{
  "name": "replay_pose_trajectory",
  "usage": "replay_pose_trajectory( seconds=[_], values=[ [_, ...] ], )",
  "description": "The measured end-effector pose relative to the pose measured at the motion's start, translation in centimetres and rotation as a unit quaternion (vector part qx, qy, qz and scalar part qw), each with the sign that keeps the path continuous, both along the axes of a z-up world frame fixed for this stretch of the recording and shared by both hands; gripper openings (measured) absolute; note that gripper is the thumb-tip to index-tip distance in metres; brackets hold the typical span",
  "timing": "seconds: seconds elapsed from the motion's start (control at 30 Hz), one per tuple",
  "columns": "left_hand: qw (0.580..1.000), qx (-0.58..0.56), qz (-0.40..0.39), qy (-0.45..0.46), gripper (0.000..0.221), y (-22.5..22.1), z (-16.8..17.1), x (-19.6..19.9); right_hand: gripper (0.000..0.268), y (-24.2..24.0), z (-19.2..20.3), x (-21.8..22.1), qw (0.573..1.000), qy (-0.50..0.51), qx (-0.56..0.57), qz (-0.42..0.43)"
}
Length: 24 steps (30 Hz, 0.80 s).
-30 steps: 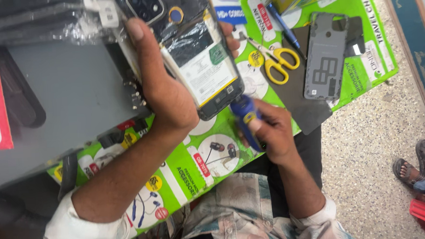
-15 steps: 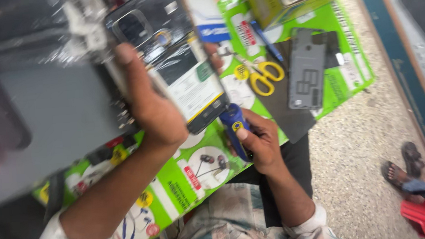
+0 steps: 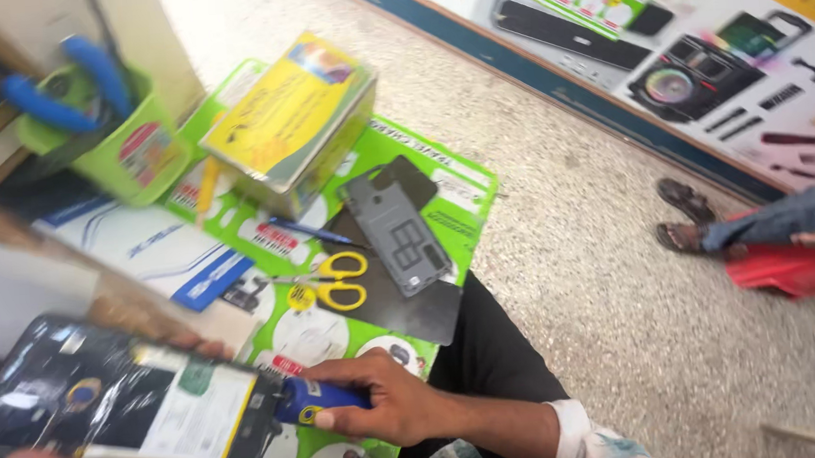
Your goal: The person uses a blue screwdriver to pry open the back cover of a smartphone. They then use a blue heat gun to apply heat to the phone's edges and a pair of yellow scissors to assist in separating the back cover from the frame.
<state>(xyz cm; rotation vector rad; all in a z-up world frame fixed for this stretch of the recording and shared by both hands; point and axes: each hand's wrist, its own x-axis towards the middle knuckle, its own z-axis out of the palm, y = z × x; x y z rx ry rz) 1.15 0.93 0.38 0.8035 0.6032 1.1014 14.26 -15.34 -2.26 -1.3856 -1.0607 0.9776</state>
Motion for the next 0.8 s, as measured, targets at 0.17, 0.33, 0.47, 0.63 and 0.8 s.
replay_pose_trajectory(
  seconds=[0.17,0.33,0.47,0.63,0.8],
  values=[
    [0.999,-0.009,0.027,0.037,0.095,1.5,-1.8,0.6,0.046,-0.1,0.2,0.5,0.999,0.013,0.018,0.023],
    [0.999,-0.012,0.042,0.014,0.089,1.6,-0.4,0.2,0.047,0.4,0.4,0.8,0.998,-0.002,0.027,0.058],
    [0.996,-0.018,-0.025,-0.087,0.078,-0.2,0.6,-0.6,0.053,0.1,-0.3,0.7,0.999,0.015,0.028,0.044],
    [0.981,0.132,0.143,0.017,0.057,1.4,-2.4,-0.5,0.058,0.0,-2.1,0.5,0.990,0.130,0.044,0.012],
    [0.972,-0.024,-0.001,-0.233,0.048,0.4,-1.4,-0.3,0.055,-0.6,-3.0,0.0,0.998,0.054,0.016,-0.006]
  ],
)
